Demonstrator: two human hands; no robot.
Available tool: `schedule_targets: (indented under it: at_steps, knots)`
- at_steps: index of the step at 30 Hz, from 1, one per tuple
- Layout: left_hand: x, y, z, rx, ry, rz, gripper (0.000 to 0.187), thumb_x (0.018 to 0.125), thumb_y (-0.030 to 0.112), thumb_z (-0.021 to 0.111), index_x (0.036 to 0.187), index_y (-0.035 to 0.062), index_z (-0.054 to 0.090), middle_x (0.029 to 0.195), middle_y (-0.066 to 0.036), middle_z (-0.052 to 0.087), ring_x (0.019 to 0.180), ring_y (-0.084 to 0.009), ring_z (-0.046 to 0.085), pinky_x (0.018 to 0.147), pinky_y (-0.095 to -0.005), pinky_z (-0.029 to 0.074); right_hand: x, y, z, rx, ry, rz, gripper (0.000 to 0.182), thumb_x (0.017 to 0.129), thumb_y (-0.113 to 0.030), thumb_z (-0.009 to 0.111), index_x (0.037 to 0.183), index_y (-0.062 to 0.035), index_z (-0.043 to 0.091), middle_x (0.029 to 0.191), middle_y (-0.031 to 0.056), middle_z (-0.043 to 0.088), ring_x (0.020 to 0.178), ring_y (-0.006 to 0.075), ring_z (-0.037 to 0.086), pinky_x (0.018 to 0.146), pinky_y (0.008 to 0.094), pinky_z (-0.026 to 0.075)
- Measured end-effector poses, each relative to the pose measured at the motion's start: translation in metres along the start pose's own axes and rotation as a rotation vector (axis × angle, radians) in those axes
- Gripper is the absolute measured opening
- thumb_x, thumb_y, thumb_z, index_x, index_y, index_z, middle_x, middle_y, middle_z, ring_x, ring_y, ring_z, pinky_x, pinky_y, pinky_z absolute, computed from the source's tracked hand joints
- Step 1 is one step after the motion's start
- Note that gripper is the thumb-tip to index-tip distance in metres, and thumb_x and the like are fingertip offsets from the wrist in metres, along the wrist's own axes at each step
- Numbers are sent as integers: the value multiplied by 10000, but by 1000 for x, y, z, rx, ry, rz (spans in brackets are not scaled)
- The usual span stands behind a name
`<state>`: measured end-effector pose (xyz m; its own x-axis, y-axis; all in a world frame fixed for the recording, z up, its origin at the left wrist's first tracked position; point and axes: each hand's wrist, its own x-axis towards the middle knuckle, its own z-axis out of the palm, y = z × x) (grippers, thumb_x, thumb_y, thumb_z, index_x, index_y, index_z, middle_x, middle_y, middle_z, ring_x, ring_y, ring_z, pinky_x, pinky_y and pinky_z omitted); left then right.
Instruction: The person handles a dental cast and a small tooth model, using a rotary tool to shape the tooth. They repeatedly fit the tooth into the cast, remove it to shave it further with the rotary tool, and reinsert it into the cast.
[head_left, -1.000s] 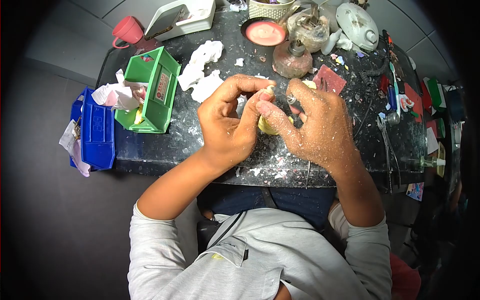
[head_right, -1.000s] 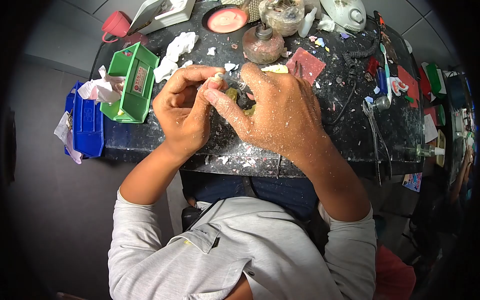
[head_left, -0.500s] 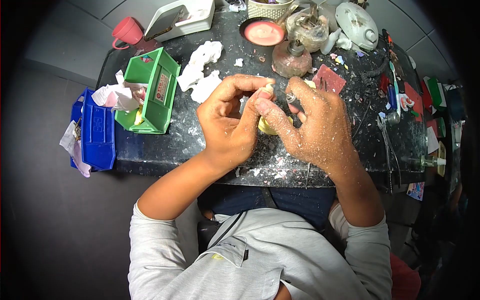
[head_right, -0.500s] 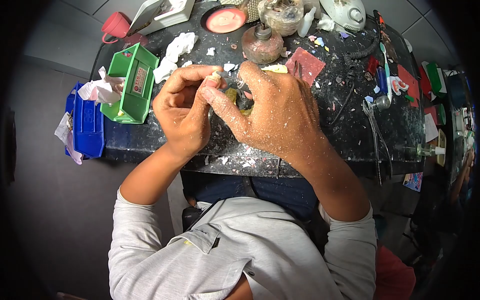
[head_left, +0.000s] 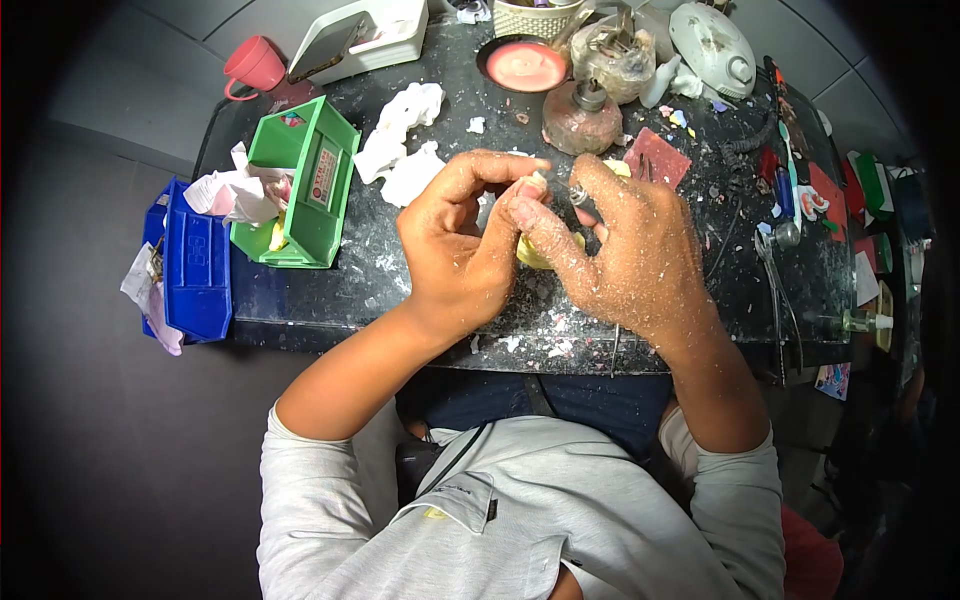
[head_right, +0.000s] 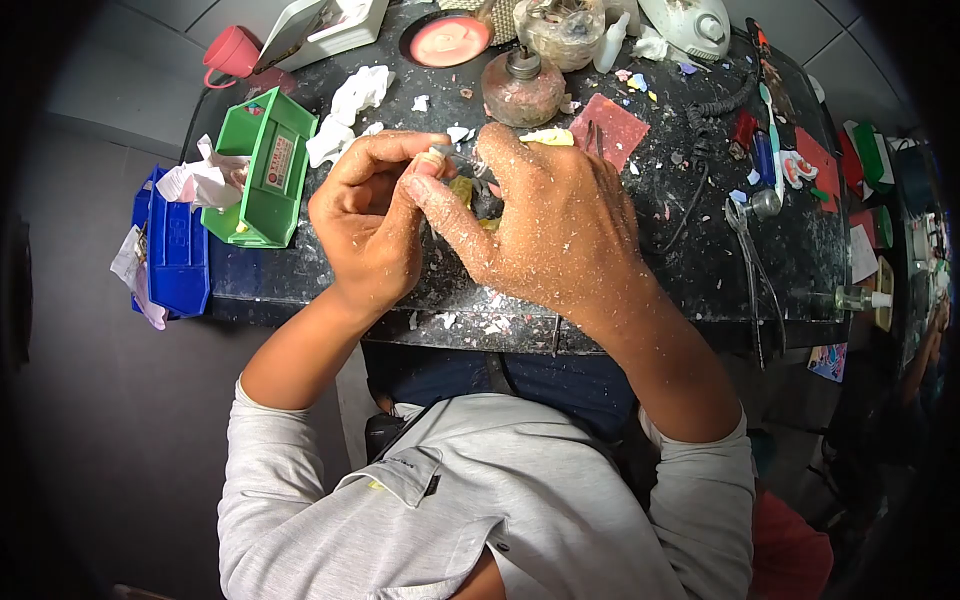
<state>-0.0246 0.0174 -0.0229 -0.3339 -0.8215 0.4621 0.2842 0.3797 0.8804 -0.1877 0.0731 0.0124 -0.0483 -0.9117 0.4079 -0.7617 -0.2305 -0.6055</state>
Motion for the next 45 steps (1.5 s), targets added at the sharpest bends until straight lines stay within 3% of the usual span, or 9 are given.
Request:
schedule_targets:
  at_steps: [9,30,32,45]
  knots:
    - [0,-1,-2,68,-9,39,191,1009,35,689,1149,-94,675,1055,-126,730,931,-146,702,852,-280,569,-1,3,1,-1,-1,13,585,906,-586,740,790,-23,632,615,177,649,599,385,706,548,482,543]
    - [0,0,-2,15,19,14,156,1001,-12,670,1141,-78,691,1065,-114,712,947,-132,673,864,-280,548,-1,4,2,47,-11,34,602,890,-594,758,792,-7,661,637,195,664,618,374,718,558,468,548]
    - [0,-4,-3,28,25,42,206,1003,37,702,1165,-87,674,1028,-111,731,920,-138,705,844,-268,571,-1,5,3,57,-4,26,603,890,-594,758,790,-8,660,641,196,665,621,373,718,559,467,547]
    - [0,-2,1,19,46,37,200,1008,38,697,1165,-84,674,1027,-110,729,919,-137,702,846,-269,572,0,4,5,88,5,9,548,904,-554,759,784,-29,659,624,162,656,603,341,711,556,439,544]
